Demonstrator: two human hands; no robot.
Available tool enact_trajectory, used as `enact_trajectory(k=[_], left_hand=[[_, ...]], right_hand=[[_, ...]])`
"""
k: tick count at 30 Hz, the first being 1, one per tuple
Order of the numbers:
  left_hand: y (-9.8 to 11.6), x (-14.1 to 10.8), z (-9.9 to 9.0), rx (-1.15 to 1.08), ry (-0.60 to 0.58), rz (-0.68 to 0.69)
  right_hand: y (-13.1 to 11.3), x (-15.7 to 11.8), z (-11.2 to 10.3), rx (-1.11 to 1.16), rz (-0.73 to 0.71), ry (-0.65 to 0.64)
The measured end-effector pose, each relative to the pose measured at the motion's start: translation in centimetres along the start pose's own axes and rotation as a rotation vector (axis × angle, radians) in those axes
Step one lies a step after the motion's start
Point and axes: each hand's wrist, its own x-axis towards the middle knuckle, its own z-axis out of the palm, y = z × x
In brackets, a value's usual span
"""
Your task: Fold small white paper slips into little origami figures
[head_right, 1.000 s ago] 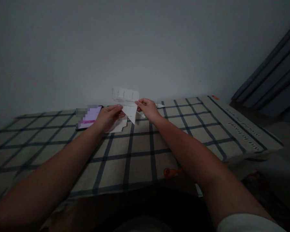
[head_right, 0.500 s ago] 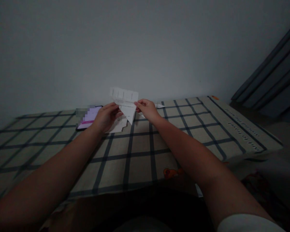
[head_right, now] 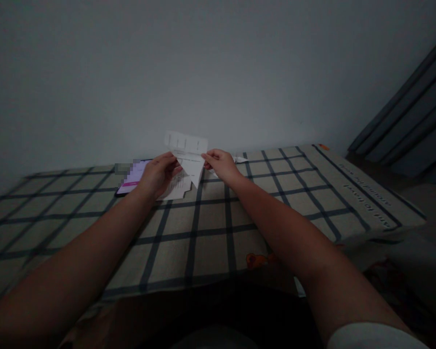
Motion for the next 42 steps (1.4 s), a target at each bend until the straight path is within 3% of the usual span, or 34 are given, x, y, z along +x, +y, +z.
enact_trajectory(k=[6, 14, 21, 27, 35, 42], left_hand=[[-0.34, 0.26, -0.26, -0.005, 0.065, 0.007], [-0.41, 0.23, -0.35, -0.012, 0.041, 0.023], [-0.27, 0.29, -0.23, -0.054, 0.145, 0.025], [-0.43, 0.41, -0.35, -0.047, 0.065, 0.007], [-0.29, 0.29, -0.22, -0.036, 0.146, 0.047], [-0.35, 0.48, -0.43, -0.028, 0.149, 0.061]], right_hand=[[0.02, 0.07, -0.13, -0.025, 0.006, -0.002], [0.45, 0.24, -0.16, 0.001, -0.016, -0.002], [0.26, 0.18, -0.1, -0.048, -0.013, -0.016], [0.31, 0.22, -0.15, -0.01, -0.006, -0.022], [0.03, -0.04, -0.07, -0.009, 0.009, -0.03], [0.43, 0.18, -0.33, -0.019, 0.013, -0.048]])
